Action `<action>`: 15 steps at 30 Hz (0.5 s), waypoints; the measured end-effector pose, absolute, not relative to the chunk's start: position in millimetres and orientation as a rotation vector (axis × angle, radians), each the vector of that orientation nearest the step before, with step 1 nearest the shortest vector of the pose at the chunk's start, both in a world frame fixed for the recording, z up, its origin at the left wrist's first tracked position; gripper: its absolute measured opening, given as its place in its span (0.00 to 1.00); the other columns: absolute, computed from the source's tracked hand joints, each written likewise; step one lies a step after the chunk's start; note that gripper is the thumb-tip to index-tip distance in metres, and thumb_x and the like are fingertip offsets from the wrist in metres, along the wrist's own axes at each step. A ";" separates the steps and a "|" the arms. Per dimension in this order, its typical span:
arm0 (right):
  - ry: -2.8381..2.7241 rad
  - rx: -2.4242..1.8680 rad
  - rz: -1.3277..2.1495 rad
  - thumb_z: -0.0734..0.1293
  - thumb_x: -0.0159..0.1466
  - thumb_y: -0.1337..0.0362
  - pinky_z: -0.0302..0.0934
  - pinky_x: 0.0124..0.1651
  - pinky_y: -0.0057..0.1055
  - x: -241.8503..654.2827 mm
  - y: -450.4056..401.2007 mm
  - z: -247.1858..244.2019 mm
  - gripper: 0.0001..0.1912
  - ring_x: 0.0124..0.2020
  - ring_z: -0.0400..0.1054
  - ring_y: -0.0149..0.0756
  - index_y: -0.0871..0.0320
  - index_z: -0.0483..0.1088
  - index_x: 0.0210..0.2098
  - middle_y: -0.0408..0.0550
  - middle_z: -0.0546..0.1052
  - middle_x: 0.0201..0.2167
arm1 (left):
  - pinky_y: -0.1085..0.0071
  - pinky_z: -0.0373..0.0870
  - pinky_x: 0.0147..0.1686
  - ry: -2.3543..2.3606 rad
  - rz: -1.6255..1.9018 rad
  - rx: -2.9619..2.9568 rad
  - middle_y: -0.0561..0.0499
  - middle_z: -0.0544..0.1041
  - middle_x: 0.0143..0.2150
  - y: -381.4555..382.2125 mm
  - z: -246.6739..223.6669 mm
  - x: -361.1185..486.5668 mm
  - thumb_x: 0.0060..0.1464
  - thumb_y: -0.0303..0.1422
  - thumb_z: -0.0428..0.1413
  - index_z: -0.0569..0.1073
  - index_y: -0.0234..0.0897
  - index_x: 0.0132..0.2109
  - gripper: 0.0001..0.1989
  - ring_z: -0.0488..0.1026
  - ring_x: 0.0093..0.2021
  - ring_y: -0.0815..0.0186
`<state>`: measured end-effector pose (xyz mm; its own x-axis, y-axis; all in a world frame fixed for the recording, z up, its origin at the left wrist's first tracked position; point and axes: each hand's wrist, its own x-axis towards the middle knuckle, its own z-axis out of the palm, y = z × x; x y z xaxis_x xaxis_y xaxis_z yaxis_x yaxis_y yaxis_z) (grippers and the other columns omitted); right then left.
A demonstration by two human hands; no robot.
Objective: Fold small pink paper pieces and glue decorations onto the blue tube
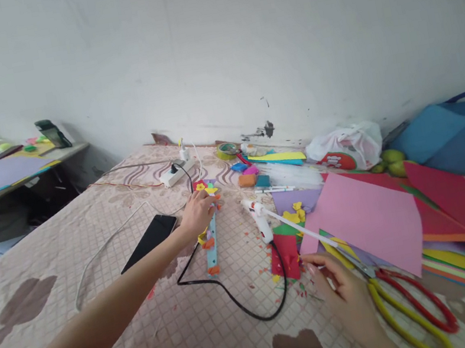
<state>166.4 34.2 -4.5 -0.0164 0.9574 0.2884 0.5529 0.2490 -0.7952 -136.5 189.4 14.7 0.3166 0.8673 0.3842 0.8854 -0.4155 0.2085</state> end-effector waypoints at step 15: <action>-2.012 -1.601 0.351 0.62 0.58 0.57 0.60 0.34 0.33 94.2 147.5 -8.9 0.15 0.31 0.68 0.42 0.62 0.71 0.37 0.51 0.74 0.29 | 0.64 0.65 0.42 -1.746 -1.024 -2.473 0.47 0.72 0.37 109.6 36.7 -169.5 0.55 0.29 0.50 0.74 0.36 0.40 0.09 0.69 0.39 0.63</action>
